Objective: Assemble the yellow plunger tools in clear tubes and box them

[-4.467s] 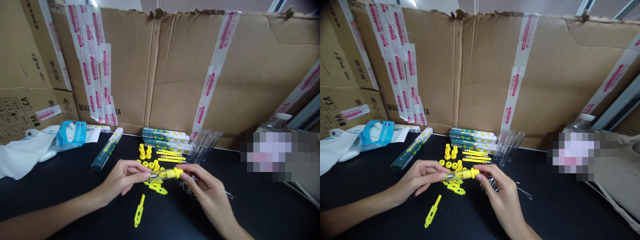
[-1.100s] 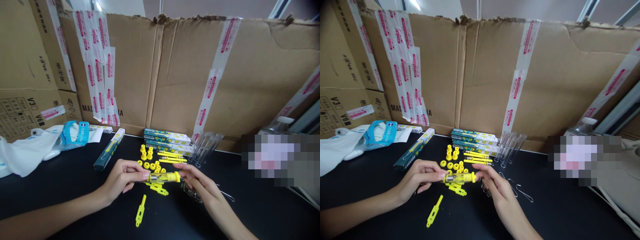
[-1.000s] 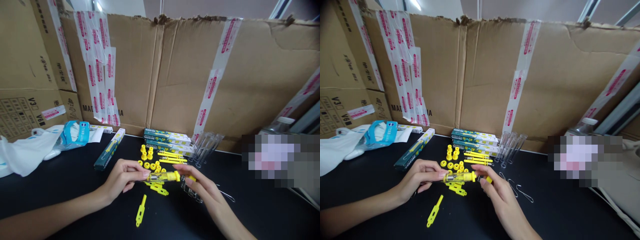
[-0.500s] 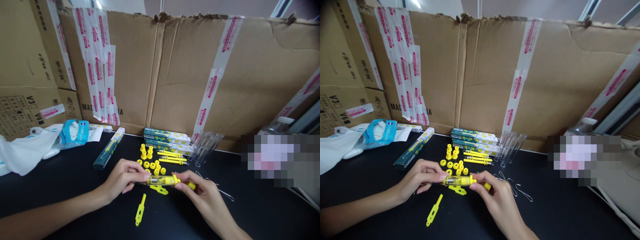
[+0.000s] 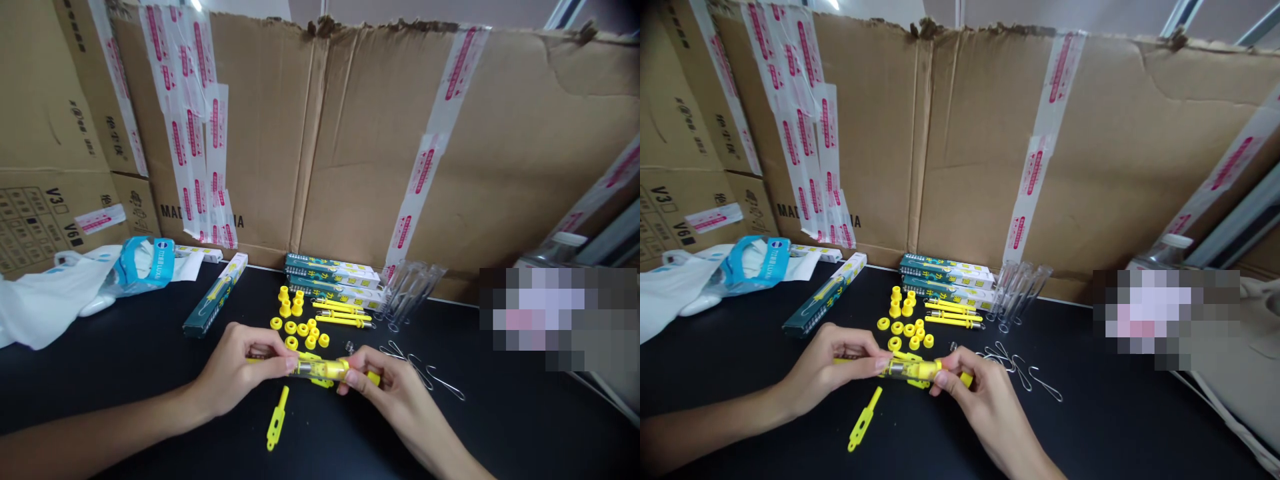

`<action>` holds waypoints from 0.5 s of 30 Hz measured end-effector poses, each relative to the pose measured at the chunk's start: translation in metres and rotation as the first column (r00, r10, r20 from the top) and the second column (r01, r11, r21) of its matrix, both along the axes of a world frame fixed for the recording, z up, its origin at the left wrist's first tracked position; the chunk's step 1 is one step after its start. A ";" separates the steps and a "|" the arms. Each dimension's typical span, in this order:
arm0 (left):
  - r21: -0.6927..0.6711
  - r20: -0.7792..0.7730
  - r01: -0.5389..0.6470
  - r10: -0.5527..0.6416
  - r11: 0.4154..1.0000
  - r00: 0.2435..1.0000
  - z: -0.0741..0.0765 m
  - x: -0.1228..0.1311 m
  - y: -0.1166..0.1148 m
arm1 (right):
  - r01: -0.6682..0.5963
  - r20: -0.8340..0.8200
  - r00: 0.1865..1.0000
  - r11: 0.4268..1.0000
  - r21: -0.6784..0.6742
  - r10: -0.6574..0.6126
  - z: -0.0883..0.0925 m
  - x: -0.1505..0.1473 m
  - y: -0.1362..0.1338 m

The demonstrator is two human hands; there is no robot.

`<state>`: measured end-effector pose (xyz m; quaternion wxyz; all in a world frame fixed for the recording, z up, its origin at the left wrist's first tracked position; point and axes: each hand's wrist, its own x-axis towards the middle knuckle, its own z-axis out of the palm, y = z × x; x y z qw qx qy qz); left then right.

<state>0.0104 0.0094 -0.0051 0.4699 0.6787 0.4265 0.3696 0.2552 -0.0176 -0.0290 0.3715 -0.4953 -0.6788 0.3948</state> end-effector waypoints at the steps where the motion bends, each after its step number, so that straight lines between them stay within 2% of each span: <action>1: 0.015 -0.014 0.004 -0.003 1.000 1.000 0.000 0.000 0.000 | -0.005 -0.001 1.000 1.000 0.004 0.005 -0.001 0.000 -0.001; 3: -0.019 -0.003 0.003 -0.003 1.000 1.000 -0.001 -0.001 0.001 | -0.002 -0.002 1.000 1.000 0.015 0.002 -0.003 0.000 -0.002; 6: -0.172 0.061 -0.006 0.016 0.985 0.998 -0.001 0.000 0.005 | 0.038 0.023 0.999 0.998 0.056 -0.039 -0.005 0.000 -0.004; 9: -0.292 0.096 0.000 0.029 0.957 0.995 0.001 0.001 0.008 | 0.082 0.088 0.991 0.979 0.188 -0.100 -0.004 0.000 -0.007; 13: -0.333 0.121 0.031 0.010 0.942 0.993 0.004 0.000 0.010 | 0.062 0.113 0.986 0.889 0.454 -0.126 0.000 -0.001 -0.009; 15: -0.340 0.133 0.046 0.000 0.939 0.991 0.005 0.000 0.011 | 0.050 0.103 0.987 0.840 0.541 -0.125 0.002 -0.003 -0.008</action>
